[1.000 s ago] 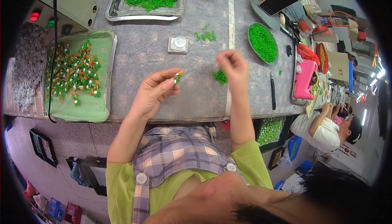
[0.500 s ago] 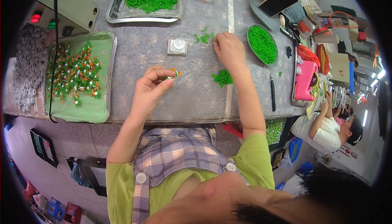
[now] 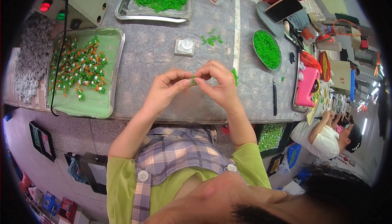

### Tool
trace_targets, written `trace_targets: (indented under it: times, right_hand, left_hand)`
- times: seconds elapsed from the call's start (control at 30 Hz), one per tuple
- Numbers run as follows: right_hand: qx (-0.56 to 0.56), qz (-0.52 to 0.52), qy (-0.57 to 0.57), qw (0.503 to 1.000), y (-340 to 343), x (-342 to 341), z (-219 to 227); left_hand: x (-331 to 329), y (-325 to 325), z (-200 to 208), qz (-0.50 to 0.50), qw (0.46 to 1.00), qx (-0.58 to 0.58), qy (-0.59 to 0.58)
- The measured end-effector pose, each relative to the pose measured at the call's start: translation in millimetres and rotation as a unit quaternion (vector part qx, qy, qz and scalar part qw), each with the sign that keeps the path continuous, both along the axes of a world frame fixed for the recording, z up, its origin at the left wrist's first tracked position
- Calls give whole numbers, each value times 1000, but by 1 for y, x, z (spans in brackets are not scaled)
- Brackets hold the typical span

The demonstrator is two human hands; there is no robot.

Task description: The person assembles small figurines by hand by dipping plastic pieces into adhesive and attaching them onto the figurine bodies.

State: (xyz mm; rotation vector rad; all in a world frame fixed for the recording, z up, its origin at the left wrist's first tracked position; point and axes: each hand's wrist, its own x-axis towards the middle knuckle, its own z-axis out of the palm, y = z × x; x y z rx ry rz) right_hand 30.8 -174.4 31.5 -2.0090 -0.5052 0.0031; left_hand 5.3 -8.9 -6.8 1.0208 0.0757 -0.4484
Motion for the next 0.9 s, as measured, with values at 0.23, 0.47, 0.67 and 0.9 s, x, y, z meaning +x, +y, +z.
trace_targets:
  times: [0.23, 0.47, 0.67, 0.9]
  right_hand:
    - [-56, 1, -132, 990, 5, -11, -10]
    - [24, 31, 31, 999, 2, -15, -6]
    - [-55, 51, 132, 988, 3, -9, -2]
    - [-4, 50, 265, 963, -1, -2, -3]
  left_hand:
    - [-4, 5, -5, -70, 984, -107, 127]
    - [-4, 8, -12, -54, 996, 62, -38]
    - [-2, 11, 3, -47, 895, 364, -254]
    - [-4, 13, 9, -5, 875, 378, -302]
